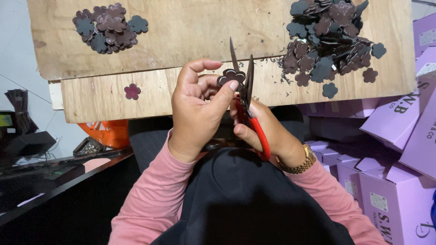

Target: The person sits at a workbench and uses red-handled shears to trim the edges of small flower-shaped leather pieces one at a time, placing each finished piece onto a pile on the table. Cut scraps accumulate on the bench as the person works through the stack of pieces.

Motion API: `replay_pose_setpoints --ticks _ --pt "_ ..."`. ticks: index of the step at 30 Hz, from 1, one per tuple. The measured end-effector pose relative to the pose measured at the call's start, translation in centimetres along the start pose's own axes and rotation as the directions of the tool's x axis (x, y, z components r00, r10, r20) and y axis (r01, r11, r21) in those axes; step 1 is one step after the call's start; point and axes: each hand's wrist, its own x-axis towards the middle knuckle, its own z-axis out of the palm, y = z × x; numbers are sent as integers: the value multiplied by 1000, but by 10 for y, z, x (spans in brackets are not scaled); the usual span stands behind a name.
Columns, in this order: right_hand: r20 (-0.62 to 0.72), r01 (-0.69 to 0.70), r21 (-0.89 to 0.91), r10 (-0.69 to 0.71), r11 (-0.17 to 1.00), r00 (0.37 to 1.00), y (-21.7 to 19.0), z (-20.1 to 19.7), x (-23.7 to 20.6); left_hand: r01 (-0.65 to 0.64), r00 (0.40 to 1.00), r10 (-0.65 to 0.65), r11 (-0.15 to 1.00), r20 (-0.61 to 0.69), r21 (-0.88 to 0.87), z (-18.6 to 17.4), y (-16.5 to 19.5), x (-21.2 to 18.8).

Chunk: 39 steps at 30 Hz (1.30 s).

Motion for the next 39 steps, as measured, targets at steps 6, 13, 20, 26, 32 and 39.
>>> replay_pose_setpoints --ticks 6,13,20,26,32,39 --pt "-8 26 -75 -27 997 1000 4 -1 1 20 1000 -20 999 -4 -26 0 1 -1" --pt "-4 48 -103 -48 994 999 7 -2 2 -14 1000 14 1000 -2 8 -3 -2 0" --pt "1 32 -170 -32 985 999 10 -6 2 1 1000 -1 1000 3 17 -9 -2 1" --pt "-28 -53 -38 52 998 998 14 -3 1 110 993 -107 991 47 -70 -16 -4 10" --pt "-56 0 -7 -1 1000 998 16 -3 1 247 960 -206 944 192 -221 -14 -16 13" --pt "-61 -6 -69 2 998 998 16 -4 1 149 988 -150 989 34 21 -15 -23 13"
